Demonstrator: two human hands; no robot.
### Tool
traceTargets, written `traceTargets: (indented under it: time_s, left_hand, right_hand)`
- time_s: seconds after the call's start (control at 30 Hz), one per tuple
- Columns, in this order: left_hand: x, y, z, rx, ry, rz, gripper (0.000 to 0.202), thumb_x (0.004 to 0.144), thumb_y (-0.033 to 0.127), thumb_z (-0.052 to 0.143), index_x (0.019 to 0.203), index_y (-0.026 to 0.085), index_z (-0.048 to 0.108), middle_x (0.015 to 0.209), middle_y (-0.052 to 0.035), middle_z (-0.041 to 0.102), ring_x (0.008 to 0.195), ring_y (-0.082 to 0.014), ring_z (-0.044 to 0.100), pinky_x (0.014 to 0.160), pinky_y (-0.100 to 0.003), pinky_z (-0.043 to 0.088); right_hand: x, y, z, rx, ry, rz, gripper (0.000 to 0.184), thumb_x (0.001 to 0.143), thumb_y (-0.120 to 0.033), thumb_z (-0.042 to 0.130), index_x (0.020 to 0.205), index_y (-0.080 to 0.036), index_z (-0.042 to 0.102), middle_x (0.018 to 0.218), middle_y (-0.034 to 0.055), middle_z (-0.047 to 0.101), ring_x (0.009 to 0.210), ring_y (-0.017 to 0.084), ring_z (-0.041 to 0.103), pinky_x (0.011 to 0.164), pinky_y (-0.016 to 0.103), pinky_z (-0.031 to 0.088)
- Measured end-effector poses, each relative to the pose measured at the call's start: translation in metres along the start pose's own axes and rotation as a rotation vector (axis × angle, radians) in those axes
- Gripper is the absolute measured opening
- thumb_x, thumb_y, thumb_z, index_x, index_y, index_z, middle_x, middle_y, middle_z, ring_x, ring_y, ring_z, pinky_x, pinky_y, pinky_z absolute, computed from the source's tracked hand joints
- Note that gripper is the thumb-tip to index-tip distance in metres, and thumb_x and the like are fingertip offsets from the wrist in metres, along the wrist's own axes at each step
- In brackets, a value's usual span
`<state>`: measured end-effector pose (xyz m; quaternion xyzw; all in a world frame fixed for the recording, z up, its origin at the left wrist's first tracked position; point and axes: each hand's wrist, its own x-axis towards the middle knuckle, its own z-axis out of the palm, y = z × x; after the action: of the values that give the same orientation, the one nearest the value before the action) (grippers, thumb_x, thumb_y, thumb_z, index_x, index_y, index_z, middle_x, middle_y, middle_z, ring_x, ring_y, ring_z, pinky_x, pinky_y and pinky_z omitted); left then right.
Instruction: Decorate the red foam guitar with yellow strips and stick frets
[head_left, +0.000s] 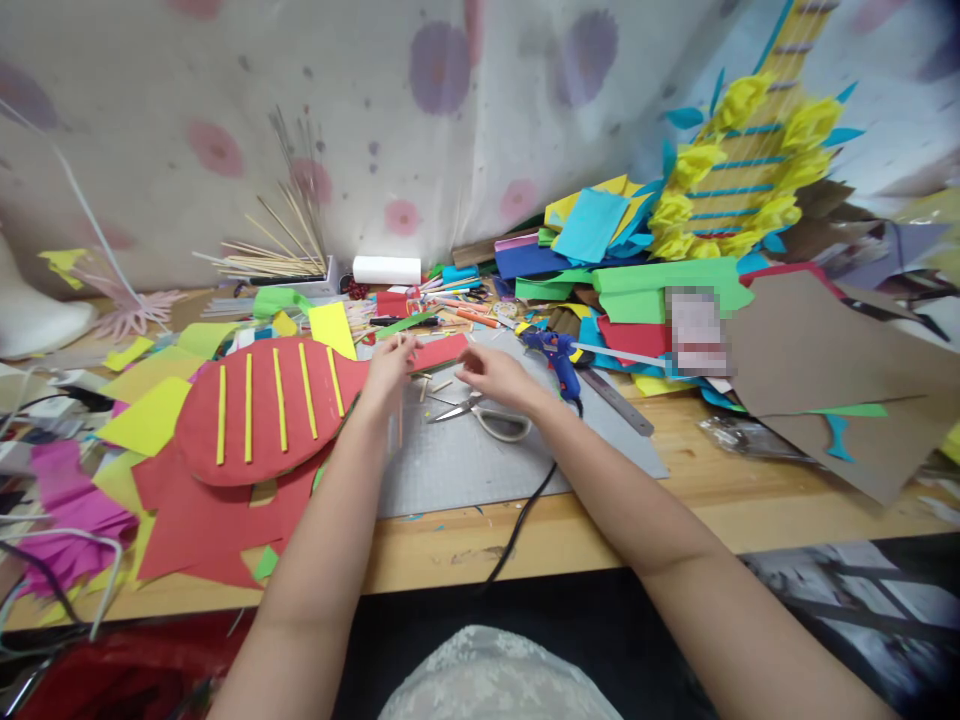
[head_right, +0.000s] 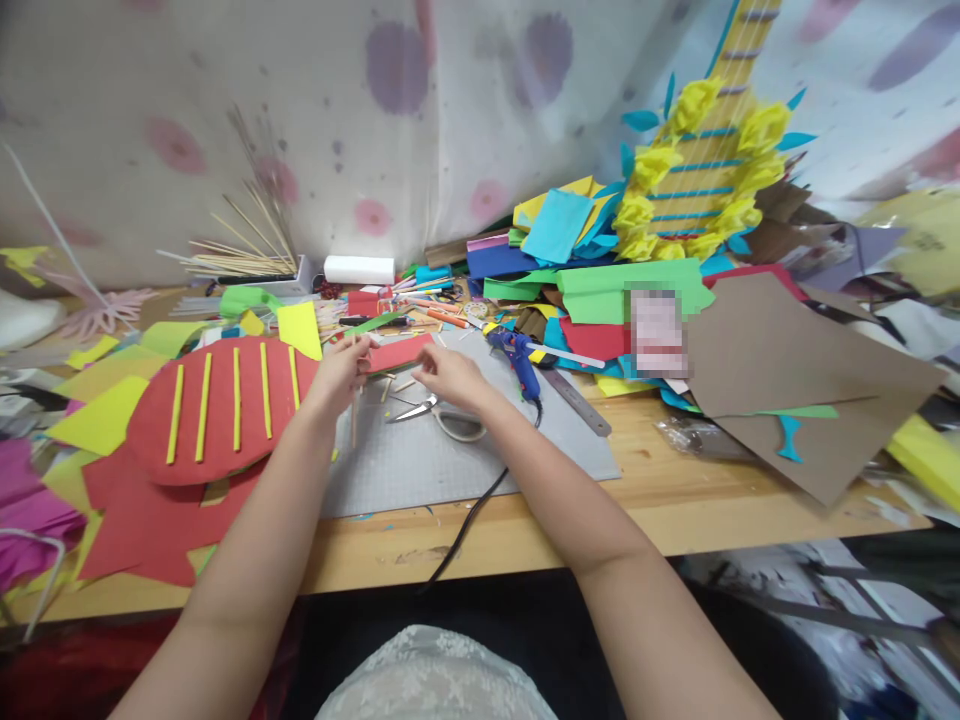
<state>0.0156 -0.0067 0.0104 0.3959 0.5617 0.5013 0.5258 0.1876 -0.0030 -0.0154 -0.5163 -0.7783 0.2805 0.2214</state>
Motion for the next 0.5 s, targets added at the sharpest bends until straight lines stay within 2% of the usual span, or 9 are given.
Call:
traceTargets:
  time_s: [0.03,0.1,0.23,0.33,0.5]
  left_hand:
    - [0.0,0.004,-0.006,-0.001,0.024,0.008,0.014,0.077,0.023,0.054,0.066,0.014,0.052,0.049,0.0065,0.036,0.035,-0.0021,0.025,0.034,-0.015,0.012]
    - [-0.001,0.009,-0.016,0.006,-0.004,-0.001,0.014,0.077,0.023,0.054,0.067,0.013,0.053,0.052,0.0046,0.043,0.034,-0.0012,0.025,0.033,-0.016,0.009]
    - [-0.004,0.002,-0.021,0.027,-0.037,-0.032,0.013,0.079,0.022,0.053,0.07,0.012,0.054,0.045,0.0068,0.036,0.031,-0.0007,0.02,0.033,-0.016,0.01]
    - [-0.008,-0.01,-0.019,-0.009,-0.045,-0.049,0.012,0.078,0.02,0.055,0.069,0.013,0.051,0.046,0.0071,0.037,0.032,-0.0006,0.024,0.034,-0.015,0.012]
    - [-0.011,-0.026,-0.021,-0.174,-0.126,-0.119,0.016,0.073,0.024,0.062,0.073,0.012,0.052,0.051,0.0077,0.035,0.035,0.0004,0.024,0.034,-0.012,0.011]
  right_hand:
    - [-0.007,0.006,-0.009,-0.088,-0.061,-0.039,0.027,0.077,-0.035,0.056,0.098,-0.019,0.058,0.091,0.0041,0.064,0.082,0.015,0.058,0.076,0.029,0.043]
    - [-0.02,0.019,-0.021,-0.238,-0.15,-0.134,0.034,0.071,-0.041,0.062,0.097,-0.019,0.06,0.101,0.0074,0.061,0.096,0.02,0.054,0.084,0.032,0.04]
    - [-0.038,0.036,-0.025,-0.347,-0.226,-0.263,0.047,0.072,-0.038,0.061,0.112,-0.014,0.055,0.113,0.0123,0.054,0.108,0.024,0.046,0.093,0.034,0.035]
    - [-0.041,0.037,-0.018,-0.414,-0.209,-0.297,0.045,0.071,-0.028,0.059,0.114,-0.013,0.055,0.112,0.013,0.053,0.106,0.023,0.046,0.092,0.034,0.035]
    - [-0.039,0.036,-0.018,-0.468,-0.218,-0.25,0.032,0.068,-0.017,0.054,0.099,-0.014,0.06,0.098,0.0113,0.057,0.094,0.022,0.05,0.082,0.031,0.038]
